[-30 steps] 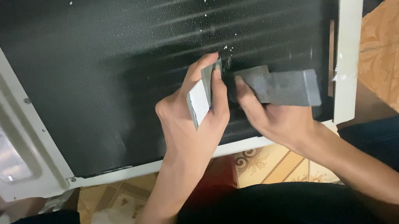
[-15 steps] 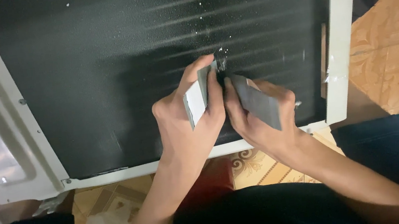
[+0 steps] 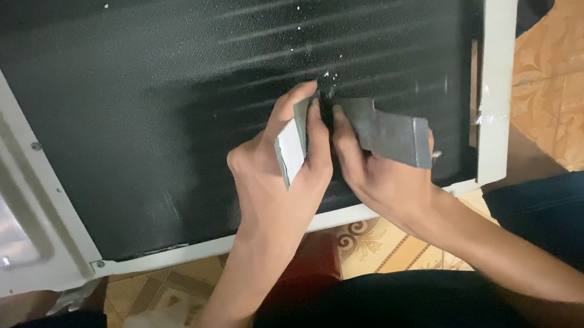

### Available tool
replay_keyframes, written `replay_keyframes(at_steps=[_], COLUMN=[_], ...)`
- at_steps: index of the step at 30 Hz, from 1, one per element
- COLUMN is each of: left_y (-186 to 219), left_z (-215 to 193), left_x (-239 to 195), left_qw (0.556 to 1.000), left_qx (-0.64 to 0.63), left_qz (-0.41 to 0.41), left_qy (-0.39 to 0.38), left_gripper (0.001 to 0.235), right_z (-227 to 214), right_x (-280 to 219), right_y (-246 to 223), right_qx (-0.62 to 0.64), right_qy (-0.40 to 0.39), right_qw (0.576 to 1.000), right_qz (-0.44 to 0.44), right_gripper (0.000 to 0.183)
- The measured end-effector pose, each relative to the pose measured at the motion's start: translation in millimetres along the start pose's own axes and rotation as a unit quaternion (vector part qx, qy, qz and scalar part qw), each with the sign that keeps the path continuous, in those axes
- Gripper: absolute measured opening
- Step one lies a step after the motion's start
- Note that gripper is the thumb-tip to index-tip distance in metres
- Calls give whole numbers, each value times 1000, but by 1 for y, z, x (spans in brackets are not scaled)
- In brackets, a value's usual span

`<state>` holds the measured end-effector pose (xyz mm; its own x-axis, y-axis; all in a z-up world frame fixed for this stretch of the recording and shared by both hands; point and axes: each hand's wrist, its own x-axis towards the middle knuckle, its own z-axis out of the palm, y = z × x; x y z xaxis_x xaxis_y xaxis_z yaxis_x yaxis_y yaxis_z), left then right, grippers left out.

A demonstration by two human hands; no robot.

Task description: The person scrapes a small area on a black textured surface with a metal tool, then rubs the same spot with two rectangular blocks. The person remains seated on the floor throughout the clip.

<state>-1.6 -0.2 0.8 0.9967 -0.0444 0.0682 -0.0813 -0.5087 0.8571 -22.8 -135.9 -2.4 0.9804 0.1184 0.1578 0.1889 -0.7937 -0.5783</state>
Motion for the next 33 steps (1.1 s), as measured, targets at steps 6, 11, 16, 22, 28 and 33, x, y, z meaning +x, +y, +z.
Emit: replay_keyframes(at_steps=[6,11,16,22,28,33], left_y=[0,-3,5,8,13,13], left_z=[0,3,2,1,1,1], left_x=[-1,-3,-1,2,3,2], left_qw=[1000,1000,1000,999,999,999], left_qx=[6,23,19,26,52,31], left_qz=[8,12,2,19,10,-4], left_qy=[7,5,12,4,8,10], left_gripper=[31,32,28,24,23,23], right_z=[-6,-4,-4,-5,-12,-9], right_x=[5,1,-3,-5,4,1], right_y=[1,13,19,20,13,16], right_qx=[111,172,188,231,167,107], right_qy=[-21,-26,-28,-15,37,1], right_qw=[991,980,977,971,984,994], right_qz=[76,91,96,64,41,22], right_gripper=[14,17,18,19,19,16])
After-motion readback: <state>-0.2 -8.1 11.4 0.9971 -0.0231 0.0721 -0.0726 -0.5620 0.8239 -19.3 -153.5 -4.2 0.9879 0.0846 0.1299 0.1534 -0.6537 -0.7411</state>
